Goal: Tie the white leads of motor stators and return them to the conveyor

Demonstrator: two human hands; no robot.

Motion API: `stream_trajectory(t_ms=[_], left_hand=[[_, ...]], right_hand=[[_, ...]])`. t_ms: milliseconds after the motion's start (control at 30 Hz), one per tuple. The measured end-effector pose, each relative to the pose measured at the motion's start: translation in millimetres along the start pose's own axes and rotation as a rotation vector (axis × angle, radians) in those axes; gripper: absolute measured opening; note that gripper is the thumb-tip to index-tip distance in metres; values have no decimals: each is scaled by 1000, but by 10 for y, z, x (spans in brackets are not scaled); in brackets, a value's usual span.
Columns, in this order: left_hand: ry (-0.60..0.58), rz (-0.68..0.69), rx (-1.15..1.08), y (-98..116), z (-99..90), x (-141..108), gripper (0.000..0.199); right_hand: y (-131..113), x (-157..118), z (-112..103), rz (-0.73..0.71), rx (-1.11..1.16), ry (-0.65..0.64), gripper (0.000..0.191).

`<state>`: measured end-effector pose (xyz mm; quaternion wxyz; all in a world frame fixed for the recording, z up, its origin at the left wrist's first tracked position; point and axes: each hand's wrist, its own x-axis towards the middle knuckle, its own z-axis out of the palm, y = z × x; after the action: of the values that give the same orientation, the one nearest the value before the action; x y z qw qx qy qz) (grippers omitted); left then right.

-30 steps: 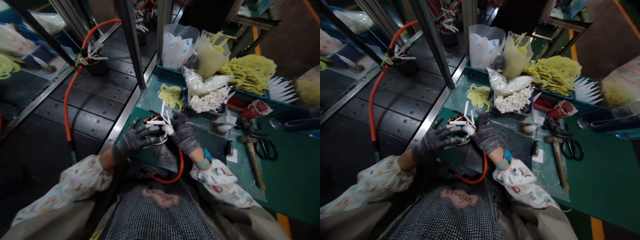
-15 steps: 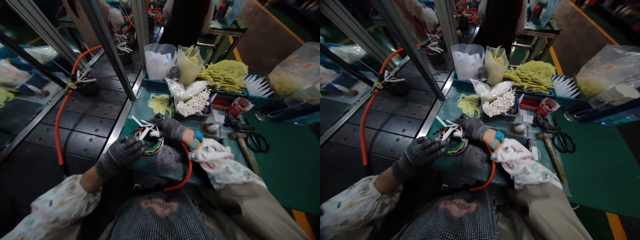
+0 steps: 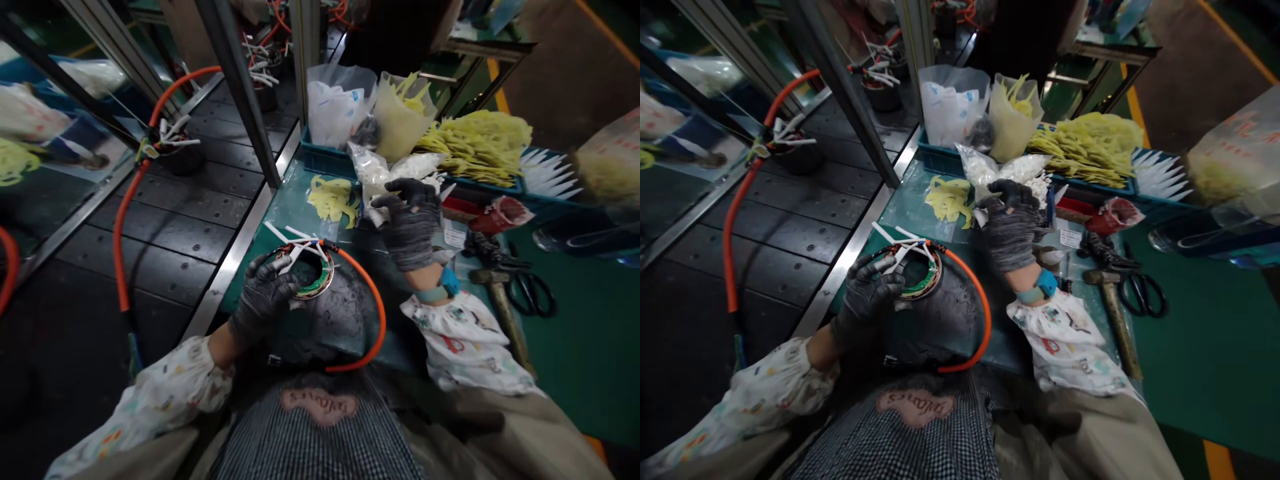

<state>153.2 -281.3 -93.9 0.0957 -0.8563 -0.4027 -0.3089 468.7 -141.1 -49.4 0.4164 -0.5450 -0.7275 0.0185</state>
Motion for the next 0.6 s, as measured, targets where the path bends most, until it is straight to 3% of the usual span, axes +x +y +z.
stream_trajectory(t_ms=[133, 233, 300, 400, 500, 600], left_hand=[[131, -111, 91, 220, 163, -59, 23], [141, -99, 75, 211, 240, -112, 22], [108, -92, 38, 156, 243, -156, 21], [2, -107, -14, 91, 193, -200, 20], [-87, -121, -35, 97, 126, -184, 19], [-54, -115, -27, 134, 95, -129, 20]], right_hand=[[-269, -192, -285, -27, 190, 36, 18], [-482, -360, -620, 135, 436, 44, 15], [-622, -481, -769, 260, 588, -42, 14], [-809, -686, -750, 253, 556, -164, 7], [-905, -939, -568, 120, 354, -16, 12], [-876, -1264, -499, 73, 248, 69, 9]])
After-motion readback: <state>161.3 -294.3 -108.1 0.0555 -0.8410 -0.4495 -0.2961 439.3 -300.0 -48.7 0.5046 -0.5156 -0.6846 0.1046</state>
